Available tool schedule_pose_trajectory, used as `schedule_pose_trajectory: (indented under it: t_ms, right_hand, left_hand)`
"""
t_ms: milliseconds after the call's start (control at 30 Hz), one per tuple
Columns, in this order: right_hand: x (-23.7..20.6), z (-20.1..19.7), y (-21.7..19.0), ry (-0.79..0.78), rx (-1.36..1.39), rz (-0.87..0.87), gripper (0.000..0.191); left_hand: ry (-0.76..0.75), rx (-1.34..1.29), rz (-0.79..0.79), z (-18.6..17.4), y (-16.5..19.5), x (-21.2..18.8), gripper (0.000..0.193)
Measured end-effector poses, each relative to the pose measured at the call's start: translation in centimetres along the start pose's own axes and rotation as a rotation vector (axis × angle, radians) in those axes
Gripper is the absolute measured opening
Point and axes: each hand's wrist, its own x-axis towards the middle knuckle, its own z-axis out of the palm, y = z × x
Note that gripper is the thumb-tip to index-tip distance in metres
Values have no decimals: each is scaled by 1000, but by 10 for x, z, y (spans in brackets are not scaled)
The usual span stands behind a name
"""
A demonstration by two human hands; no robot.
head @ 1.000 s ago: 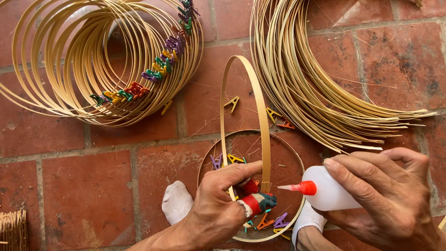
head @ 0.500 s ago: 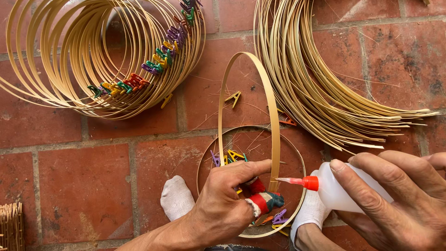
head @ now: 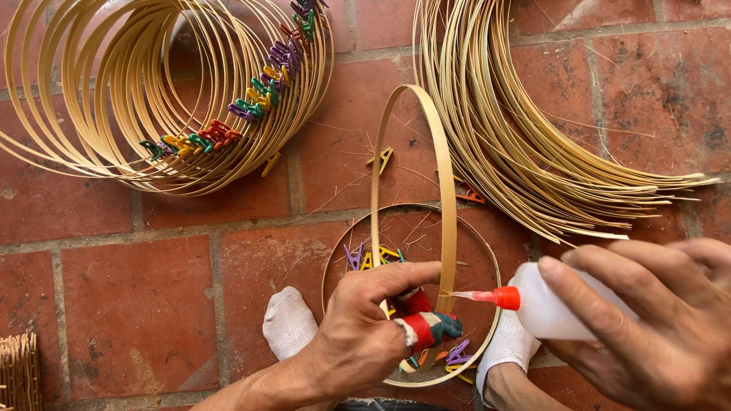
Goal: The person sits on a tiled floor and assembles bamboo strips into circular frames. They apply glue to the ends of the strips, join them to form a circle, and secure the joint with a colorful clothespin. The person repeats this process to create multiple bamboo rings.
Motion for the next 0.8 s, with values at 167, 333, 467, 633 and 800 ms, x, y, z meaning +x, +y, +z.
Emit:
schedule_pose_trajectory:
  t_ms: [167, 333, 467, 633, 800]
  right_hand:
    - [-66, 65, 53, 59, 94, 175, 72]
    - [-169, 143, 79, 236, 239, 769, 59]
    - [-212, 177, 89, 437, 406, 937, 56]
    - [-234, 171, 67, 214, 257, 1241, 49]
    - [-208, 153, 38, -192, 195, 328, 13]
  left_hand:
    - [43, -101, -17, -7, -1, -3, 46]
    - [106, -255, -91, -8, -11, -4, 45]
    - [102, -258, -90, -5, -17, -3, 47]
    - [97, -135, -65, -9, -10, -4, 45]
    - [81, -53, 21, -9, -9, -10, 46]
